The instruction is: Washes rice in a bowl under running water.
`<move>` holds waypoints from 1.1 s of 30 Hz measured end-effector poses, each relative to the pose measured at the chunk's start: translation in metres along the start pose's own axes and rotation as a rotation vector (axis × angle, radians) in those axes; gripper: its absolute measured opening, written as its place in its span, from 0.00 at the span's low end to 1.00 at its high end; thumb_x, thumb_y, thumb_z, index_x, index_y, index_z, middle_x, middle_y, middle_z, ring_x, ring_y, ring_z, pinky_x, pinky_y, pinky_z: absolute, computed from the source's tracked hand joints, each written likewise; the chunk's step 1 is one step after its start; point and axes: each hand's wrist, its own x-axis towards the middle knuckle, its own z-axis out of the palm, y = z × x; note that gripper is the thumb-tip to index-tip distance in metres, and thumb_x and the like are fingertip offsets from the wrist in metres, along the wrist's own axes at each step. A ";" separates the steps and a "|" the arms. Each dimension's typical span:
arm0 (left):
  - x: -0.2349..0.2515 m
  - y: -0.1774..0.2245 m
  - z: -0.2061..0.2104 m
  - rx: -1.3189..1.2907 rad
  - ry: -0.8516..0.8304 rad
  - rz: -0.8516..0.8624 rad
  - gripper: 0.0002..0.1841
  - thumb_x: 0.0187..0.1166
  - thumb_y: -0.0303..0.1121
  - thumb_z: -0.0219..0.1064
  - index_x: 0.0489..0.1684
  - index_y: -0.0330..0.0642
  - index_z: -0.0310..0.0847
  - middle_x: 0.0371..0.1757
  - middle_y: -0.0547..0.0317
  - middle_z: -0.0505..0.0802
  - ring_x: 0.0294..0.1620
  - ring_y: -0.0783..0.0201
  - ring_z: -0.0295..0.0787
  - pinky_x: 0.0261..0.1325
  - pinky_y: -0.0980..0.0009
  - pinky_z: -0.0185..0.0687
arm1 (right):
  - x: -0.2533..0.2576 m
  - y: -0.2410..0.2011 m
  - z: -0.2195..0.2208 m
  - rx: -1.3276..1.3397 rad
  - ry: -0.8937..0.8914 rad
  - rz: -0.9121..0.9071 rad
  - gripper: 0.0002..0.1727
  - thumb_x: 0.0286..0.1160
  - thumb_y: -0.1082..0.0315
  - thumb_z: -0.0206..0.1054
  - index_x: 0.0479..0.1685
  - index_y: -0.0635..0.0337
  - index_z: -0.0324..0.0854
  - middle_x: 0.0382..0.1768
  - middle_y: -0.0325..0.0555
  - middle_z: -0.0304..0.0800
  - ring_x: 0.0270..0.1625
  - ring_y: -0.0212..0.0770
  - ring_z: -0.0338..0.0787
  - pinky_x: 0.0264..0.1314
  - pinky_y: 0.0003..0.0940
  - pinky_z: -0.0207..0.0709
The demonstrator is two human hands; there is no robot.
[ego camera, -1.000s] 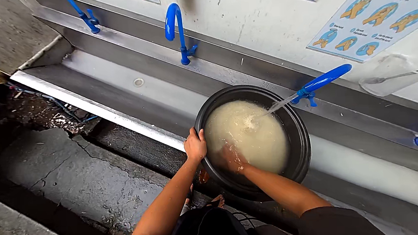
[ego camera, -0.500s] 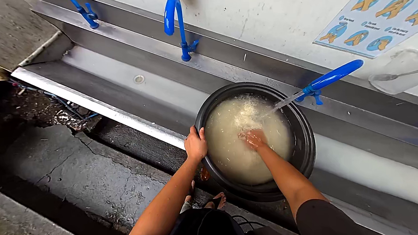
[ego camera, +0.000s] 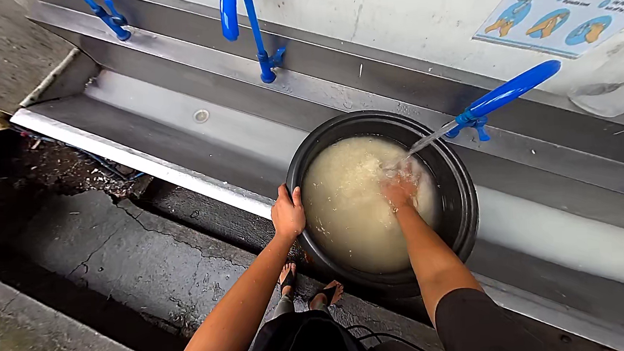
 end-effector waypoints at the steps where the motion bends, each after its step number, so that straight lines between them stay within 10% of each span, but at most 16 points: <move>1: 0.000 0.000 0.000 0.002 0.001 -0.002 0.28 0.96 0.50 0.43 0.85 0.41 0.66 0.58 0.35 0.92 0.64 0.38 0.89 0.68 0.38 0.77 | 0.004 0.003 0.007 -0.012 0.035 -0.025 0.42 0.87 0.44 0.55 0.92 0.65 0.58 0.94 0.68 0.46 0.97 0.68 0.39 0.94 0.72 0.27; 8: 0.001 -0.001 0.000 0.017 -0.001 0.013 0.30 0.95 0.51 0.41 0.85 0.41 0.66 0.60 0.37 0.92 0.66 0.40 0.88 0.73 0.38 0.74 | 0.004 -0.011 -0.004 -0.075 0.026 0.077 0.35 0.89 0.45 0.52 0.86 0.59 0.70 0.86 0.65 0.68 0.90 0.66 0.63 0.88 0.71 0.53; 21: 0.000 0.001 0.000 0.001 -0.008 0.004 0.29 0.96 0.51 0.41 0.86 0.41 0.65 0.59 0.36 0.92 0.66 0.39 0.88 0.72 0.38 0.74 | -0.009 -0.015 -0.008 -0.063 -0.122 0.054 0.34 0.90 0.53 0.55 0.87 0.68 0.65 0.87 0.72 0.63 0.92 0.69 0.58 0.89 0.72 0.49; 26: 0.000 0.001 0.000 -0.002 -0.009 0.002 0.29 0.96 0.51 0.41 0.86 0.42 0.65 0.60 0.36 0.92 0.67 0.40 0.88 0.74 0.39 0.73 | -0.012 -0.061 -0.012 -0.048 -0.155 0.064 0.31 0.89 0.51 0.53 0.74 0.70 0.79 0.77 0.71 0.78 0.85 0.68 0.71 0.87 0.71 0.54; 33: 0.000 0.001 -0.001 0.004 -0.001 0.007 0.29 0.96 0.51 0.42 0.85 0.41 0.66 0.60 0.36 0.92 0.67 0.39 0.88 0.72 0.39 0.74 | -0.014 -0.126 0.005 0.148 -0.127 -0.123 0.38 0.93 0.42 0.45 0.81 0.70 0.72 0.81 0.71 0.72 0.88 0.67 0.65 0.92 0.64 0.49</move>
